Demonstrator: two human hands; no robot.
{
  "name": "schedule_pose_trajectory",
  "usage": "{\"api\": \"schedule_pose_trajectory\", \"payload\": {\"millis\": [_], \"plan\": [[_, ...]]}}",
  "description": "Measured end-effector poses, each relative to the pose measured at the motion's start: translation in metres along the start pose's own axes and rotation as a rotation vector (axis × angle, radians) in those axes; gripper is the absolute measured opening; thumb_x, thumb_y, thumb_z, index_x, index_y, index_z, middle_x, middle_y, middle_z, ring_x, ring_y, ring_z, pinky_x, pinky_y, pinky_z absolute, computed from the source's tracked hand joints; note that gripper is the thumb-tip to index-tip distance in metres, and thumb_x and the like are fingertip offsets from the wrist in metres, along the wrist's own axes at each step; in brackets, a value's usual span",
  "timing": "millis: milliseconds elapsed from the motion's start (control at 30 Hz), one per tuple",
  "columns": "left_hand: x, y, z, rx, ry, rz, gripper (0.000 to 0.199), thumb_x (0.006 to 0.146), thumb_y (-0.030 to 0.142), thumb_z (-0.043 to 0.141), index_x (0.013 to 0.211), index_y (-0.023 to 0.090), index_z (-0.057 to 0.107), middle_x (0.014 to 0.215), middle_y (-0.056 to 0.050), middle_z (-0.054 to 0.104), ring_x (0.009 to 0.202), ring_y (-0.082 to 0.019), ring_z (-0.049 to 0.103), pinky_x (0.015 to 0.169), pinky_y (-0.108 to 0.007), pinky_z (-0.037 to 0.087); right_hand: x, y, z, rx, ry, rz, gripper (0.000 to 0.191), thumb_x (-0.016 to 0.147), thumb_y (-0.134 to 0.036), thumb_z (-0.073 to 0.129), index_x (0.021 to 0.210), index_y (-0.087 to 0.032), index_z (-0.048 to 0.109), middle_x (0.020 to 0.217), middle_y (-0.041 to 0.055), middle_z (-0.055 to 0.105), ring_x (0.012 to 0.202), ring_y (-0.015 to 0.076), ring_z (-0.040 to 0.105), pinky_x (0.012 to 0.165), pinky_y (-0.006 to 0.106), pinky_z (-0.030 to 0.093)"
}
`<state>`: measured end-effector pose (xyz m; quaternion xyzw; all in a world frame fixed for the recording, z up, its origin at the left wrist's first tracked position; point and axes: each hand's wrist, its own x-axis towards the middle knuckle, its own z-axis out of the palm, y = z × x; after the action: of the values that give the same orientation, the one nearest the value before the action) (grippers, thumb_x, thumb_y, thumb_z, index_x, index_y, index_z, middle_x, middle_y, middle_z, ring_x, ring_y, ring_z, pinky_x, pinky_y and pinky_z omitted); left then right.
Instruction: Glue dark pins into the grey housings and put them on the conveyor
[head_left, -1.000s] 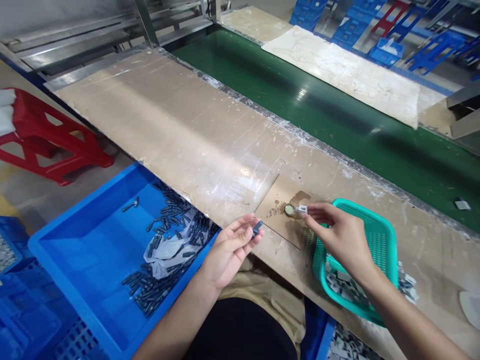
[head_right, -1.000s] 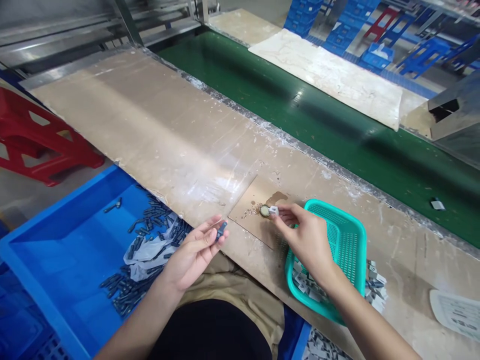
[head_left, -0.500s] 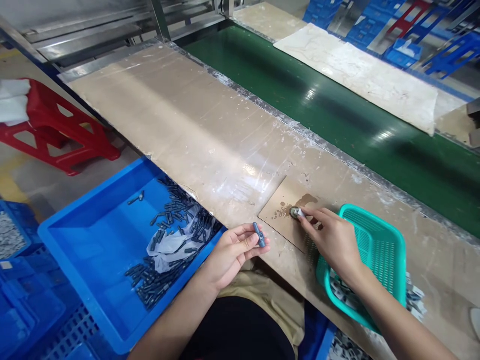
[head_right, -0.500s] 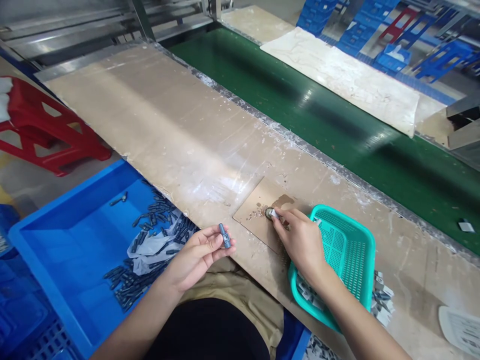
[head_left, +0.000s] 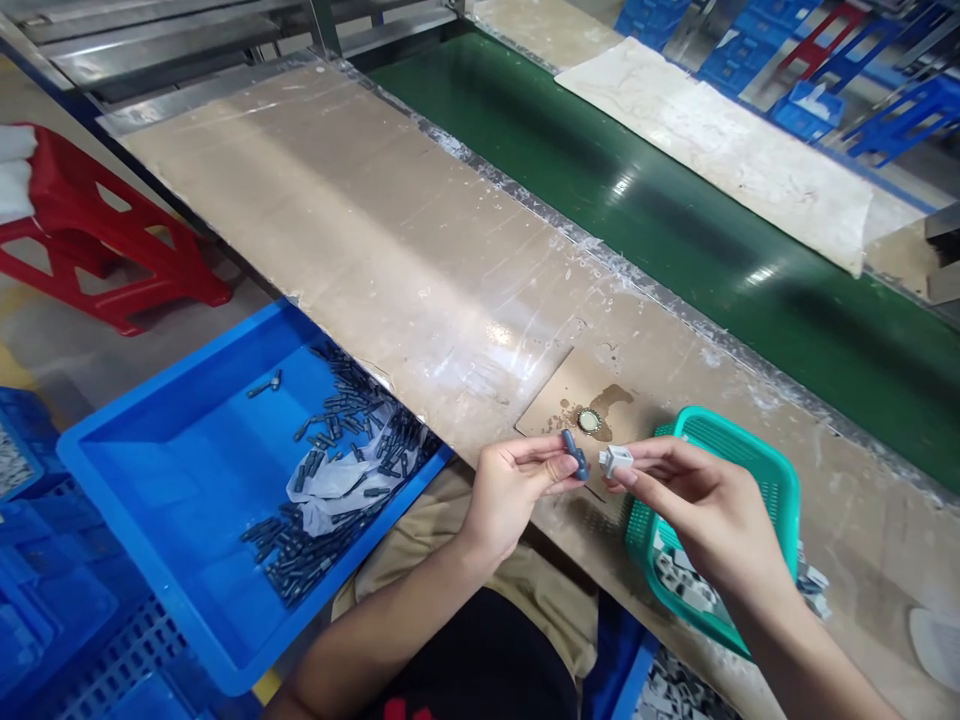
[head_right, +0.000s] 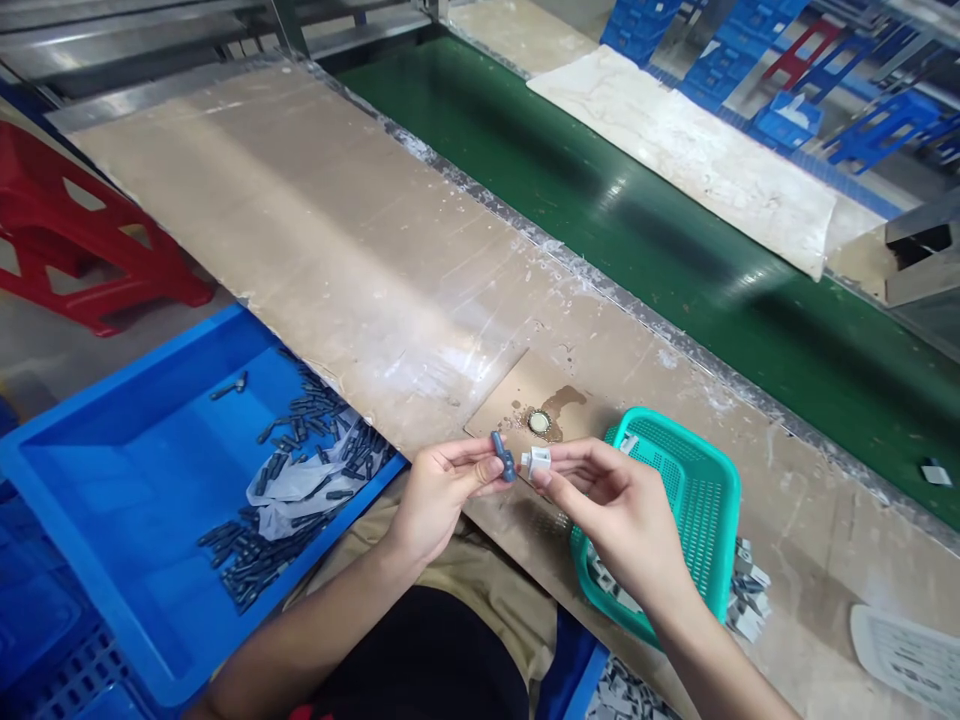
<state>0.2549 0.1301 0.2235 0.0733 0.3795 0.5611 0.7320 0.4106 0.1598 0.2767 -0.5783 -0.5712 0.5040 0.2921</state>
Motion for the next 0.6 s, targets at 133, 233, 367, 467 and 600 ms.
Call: {"api": "schedule_pose_trajectory", "payload": {"millis": [133, 233, 367, 467, 600], "plan": [[-0.0016, 0.0025, 0.0047, 0.035, -0.027, 0.049, 0.038, 0.056, 0.027, 0.086, 0.087, 0.01, 0.074, 0.084, -0.011, 0.073, 0.079, -0.026, 0.069, 0.08, -0.041, 0.058, -0.0034, -0.003, 0.004, -0.054, -0.01, -0.058, 0.018, 0.069, -0.033, 0.077, 0.081, -0.021, 0.07, 0.075, 0.005, 0.072, 0.065, 0.0191, 0.069, 0.06, 0.026, 0.058], [-0.0022, 0.0033, 0.0046, 0.102, -0.017, 0.096, 0.033, 0.055, 0.025, 0.086, 0.083, 0.011, 0.074, 0.078, -0.009, 0.073, 0.076, -0.025, 0.069, 0.076, -0.038, 0.06, -0.0055, -0.0042, 0.0045, -0.158, -0.011, -0.132, 0.016, 0.072, -0.032, 0.074, 0.082, -0.021, 0.071, 0.078, 0.0054, 0.072, 0.067, 0.0191, 0.069, 0.061, 0.026, 0.058], [-0.0024, 0.004, 0.0034, 0.269, 0.011, 0.223, 0.012, 0.067, 0.015, 0.076, 0.078, 0.012, 0.074, 0.073, -0.006, 0.073, 0.07, -0.021, 0.069, 0.07, -0.031, 0.061, -0.0073, -0.0029, 0.0039, -0.3, -0.035, -0.207, 0.014, 0.075, -0.031, 0.071, 0.083, -0.019, 0.071, 0.078, 0.0054, 0.072, 0.067, 0.0195, 0.068, 0.06, 0.026, 0.057], [-0.0021, 0.0056, 0.0027, 0.452, 0.016, 0.442, 0.013, 0.073, 0.006, 0.065, 0.078, 0.014, 0.073, 0.075, -0.004, 0.072, 0.066, -0.017, 0.069, 0.065, -0.026, 0.06, -0.0052, -0.0003, 0.0049, -0.298, -0.031, -0.226, 0.013, 0.076, -0.031, 0.071, 0.082, -0.02, 0.07, 0.077, 0.0042, 0.073, 0.066, 0.0188, 0.068, 0.06, 0.025, 0.056], [-0.0011, 0.008, 0.0015, 0.711, -0.018, 0.678, 0.021, 0.077, 0.001, 0.058, 0.083, 0.015, 0.073, 0.082, -0.005, 0.071, 0.069, -0.014, 0.069, 0.064, -0.02, 0.059, -0.0002, 0.0038, 0.0057, -0.269, -0.033, -0.232, 0.014, 0.076, -0.032, 0.071, 0.084, -0.02, 0.07, 0.08, 0.0048, 0.073, 0.069, 0.0198, 0.069, 0.061, 0.026, 0.056]]}}
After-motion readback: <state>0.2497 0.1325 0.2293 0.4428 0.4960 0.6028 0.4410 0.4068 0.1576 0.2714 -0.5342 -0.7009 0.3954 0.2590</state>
